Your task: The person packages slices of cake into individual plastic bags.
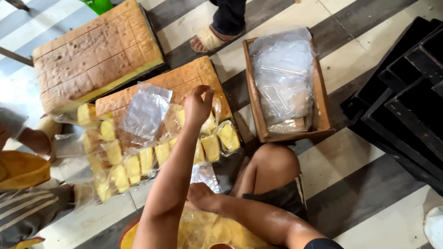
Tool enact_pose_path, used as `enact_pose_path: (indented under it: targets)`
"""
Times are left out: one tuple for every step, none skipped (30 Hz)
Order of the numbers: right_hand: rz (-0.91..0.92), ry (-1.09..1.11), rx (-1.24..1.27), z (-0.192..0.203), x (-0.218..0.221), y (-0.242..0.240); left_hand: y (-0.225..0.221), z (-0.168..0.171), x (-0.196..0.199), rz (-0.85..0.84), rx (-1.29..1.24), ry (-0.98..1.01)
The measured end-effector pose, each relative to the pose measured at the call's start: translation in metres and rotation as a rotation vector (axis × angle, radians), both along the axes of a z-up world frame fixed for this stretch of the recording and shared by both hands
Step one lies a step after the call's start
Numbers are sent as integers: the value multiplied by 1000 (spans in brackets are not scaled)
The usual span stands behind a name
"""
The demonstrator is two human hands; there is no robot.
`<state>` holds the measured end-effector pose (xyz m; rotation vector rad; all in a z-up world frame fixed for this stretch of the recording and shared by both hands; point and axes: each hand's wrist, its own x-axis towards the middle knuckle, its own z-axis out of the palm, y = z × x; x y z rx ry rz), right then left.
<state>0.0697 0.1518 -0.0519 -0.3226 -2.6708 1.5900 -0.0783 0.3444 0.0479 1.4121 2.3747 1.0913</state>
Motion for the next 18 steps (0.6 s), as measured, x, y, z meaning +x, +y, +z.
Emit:
enact_pose_path:
  targets:
    - [20,-23,-12,4,-1,2,19,-32,-14,38,-103,72]
    - [14,-25,-13,15,-1,7,24,-51,-20,32,-104,70]
    - [32,-53,-101,26,-1,11,29,-69,-25,81,-317,77]
    - [50,-80,-191,38,-1,15,33,-88,-31,130,-532,86]
    - [43,-81,-196,28,-3,15,39,-79,-25,123,-536,86]
    - [47,-59,-257,19,-3,11,40,-71,-19,136,-646,52]
    - [50,-37,-319,9,-3,6,40,-62,-13,149,-756,18]
    - [52,-41,-328,1,5,18,41,-52,-3,150,-766,14]
    - [44,-30,-330,0,7,16,42,-40,7,175,-850,-11]
    - [38,-17,-323,5,6,7,45,-27,15,204,-927,-35]
    - [32,-4,-317,2,8,8,46,-31,20,208,-929,-40]
    - [28,12,-309,0,9,9,48,-34,24,223,-964,-16]
    - [24,28,-301,-1,10,8,49,-37,28,238,-999,8]
    - [19,43,-294,-4,11,8,48,-37,34,242,-1000,5]
    - [14,58,-286,-7,13,7,46,-37,40,235,-968,45]
    - [5,75,-281,-9,13,5,45,-37,46,226,-938,87]
    - [-3,91,-275,-9,15,4,45,-35,52,228,-941,87]
    - [-13,110,-268,-9,15,4,46,-32,57,193,-924,116]
